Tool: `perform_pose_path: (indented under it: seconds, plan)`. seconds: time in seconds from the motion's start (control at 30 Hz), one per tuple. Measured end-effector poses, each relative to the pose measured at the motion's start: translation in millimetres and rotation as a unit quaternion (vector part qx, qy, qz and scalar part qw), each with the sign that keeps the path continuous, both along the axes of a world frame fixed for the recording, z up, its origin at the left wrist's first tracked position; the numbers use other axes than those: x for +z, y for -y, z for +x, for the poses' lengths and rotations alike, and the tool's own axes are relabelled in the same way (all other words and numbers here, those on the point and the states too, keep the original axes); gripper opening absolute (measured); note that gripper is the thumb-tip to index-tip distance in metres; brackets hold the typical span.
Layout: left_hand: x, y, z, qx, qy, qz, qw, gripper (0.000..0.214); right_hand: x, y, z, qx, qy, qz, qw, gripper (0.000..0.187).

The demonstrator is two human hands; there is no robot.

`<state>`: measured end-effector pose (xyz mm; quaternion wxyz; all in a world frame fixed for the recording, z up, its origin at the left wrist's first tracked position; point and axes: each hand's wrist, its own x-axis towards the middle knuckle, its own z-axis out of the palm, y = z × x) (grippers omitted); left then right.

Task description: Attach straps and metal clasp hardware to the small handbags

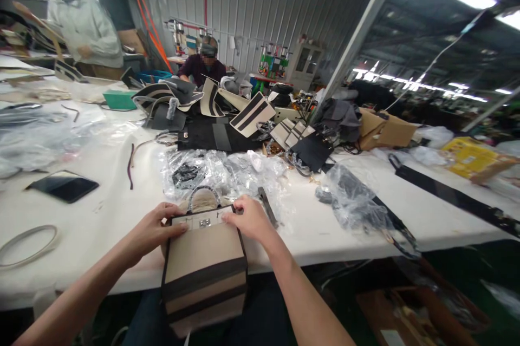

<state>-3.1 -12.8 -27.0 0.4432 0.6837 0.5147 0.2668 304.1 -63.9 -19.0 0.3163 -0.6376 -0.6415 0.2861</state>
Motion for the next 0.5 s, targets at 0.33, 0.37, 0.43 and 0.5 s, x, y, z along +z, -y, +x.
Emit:
perform_pose_path:
  seconds: [0.33, 0.37, 0.43, 0.5]
  plan:
    - [-11.1, 0.8, 2.5, 0.027, -0.036, 0.022, 0.999, 0.056, -14.2, 10.6, -0.9, 0.009, -0.059, 0.032, 0.998, 0.038]
    - [-14.9, -1.7, 2.6, 0.03, -0.043, 0.026, 0.998, 0.057, -13.0, 11.5, -1.2, 0.008, -0.064, 0.027, 0.998, 0.04]
    - [-23.8, -8.0, 3.6, 0.032, -0.059, 0.037, 0.997, 0.059, -11.3, 12.3, -1.8, -0.005, -0.067, 0.017, 0.998, 0.041]
    - [-32.2, -14.0, 3.9, 0.031, -0.077, 0.049, 0.995, 0.061, -10.6, 12.5, -2.5, -0.021, -0.067, 0.01, 0.997, 0.042]
